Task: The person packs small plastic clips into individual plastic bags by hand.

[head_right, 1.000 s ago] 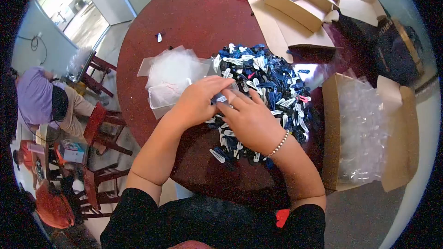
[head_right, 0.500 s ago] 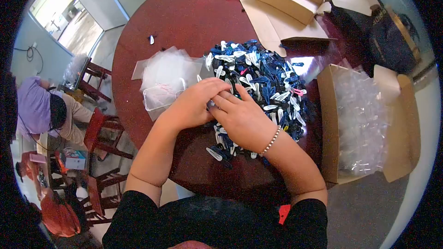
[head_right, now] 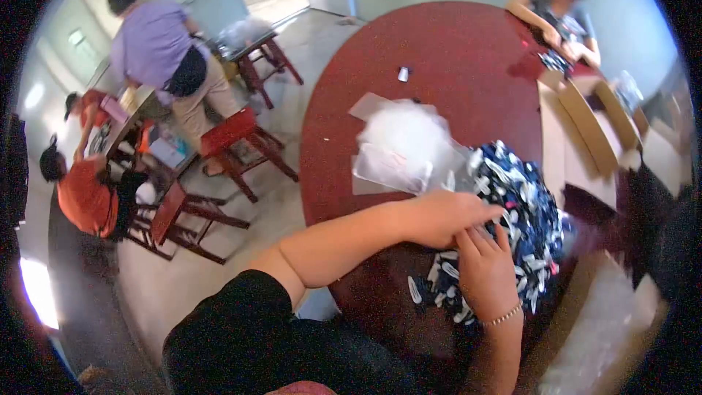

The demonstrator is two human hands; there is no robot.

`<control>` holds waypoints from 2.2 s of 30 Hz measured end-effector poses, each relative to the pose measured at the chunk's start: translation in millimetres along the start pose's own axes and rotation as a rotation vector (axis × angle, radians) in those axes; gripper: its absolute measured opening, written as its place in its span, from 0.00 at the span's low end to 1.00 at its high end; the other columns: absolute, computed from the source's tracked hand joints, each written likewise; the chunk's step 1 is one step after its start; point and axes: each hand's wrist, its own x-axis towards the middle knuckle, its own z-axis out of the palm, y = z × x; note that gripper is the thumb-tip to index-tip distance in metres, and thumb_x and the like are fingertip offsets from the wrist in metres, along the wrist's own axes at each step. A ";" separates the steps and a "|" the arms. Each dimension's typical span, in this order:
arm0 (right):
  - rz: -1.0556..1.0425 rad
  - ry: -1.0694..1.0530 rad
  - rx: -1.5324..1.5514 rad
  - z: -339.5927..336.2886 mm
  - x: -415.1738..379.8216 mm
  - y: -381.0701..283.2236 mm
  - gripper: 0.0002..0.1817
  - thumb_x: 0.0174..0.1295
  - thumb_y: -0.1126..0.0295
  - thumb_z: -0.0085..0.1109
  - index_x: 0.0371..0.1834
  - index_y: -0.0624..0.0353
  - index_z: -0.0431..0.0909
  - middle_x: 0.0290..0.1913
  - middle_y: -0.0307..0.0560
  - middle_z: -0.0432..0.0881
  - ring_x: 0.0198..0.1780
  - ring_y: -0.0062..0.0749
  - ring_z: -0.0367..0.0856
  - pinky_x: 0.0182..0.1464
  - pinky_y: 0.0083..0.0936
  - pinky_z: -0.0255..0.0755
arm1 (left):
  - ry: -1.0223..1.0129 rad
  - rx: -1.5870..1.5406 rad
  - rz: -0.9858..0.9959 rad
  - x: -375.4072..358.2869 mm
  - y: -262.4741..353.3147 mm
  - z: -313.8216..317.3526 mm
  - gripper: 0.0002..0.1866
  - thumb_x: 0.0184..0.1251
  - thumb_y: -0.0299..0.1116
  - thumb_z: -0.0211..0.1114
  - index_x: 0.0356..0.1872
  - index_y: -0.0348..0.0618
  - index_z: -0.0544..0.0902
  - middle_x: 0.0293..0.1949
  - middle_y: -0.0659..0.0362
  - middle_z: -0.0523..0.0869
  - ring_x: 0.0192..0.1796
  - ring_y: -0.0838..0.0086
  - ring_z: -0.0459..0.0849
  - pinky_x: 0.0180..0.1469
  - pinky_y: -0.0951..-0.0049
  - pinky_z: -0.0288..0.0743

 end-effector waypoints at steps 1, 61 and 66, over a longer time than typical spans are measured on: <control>-0.001 0.006 0.008 -1.2 1.6 -2.1 0.17 0.61 0.78 0.51 0.53 0.64 0.76 0.55 0.55 0.81 0.60 0.46 0.78 0.69 0.49 0.61 | 0.021 0.005 0.037 -0.8 -1.5 1.2 0.35 0.53 0.26 0.66 0.67 0.41 0.69 0.49 0.47 0.82 0.55 0.49 0.80 0.54 0.56 0.77; 0.474 0.352 0.239 15.7 -1.8 40.6 0.22 0.53 0.74 0.67 0.53 0.61 0.75 0.41 0.55 0.83 0.43 0.46 0.83 0.47 0.32 0.76 | 0.405 -0.012 -0.213 -1.0 -18.1 -6.1 0.20 0.54 0.35 0.73 0.47 0.42 0.81 0.39 0.54 0.86 0.44 0.55 0.84 0.45 0.59 0.76; 0.487 0.405 0.178 -2.2 -10.8 59.9 0.17 0.57 0.73 0.68 0.50 0.64 0.80 0.40 0.53 0.86 0.39 0.37 0.86 0.44 0.28 0.77 | 0.382 -0.016 -0.223 -1.2 -16.9 -9.4 0.20 0.54 0.36 0.73 0.47 0.42 0.81 0.38 0.55 0.86 0.43 0.57 0.84 0.44 0.61 0.76</control>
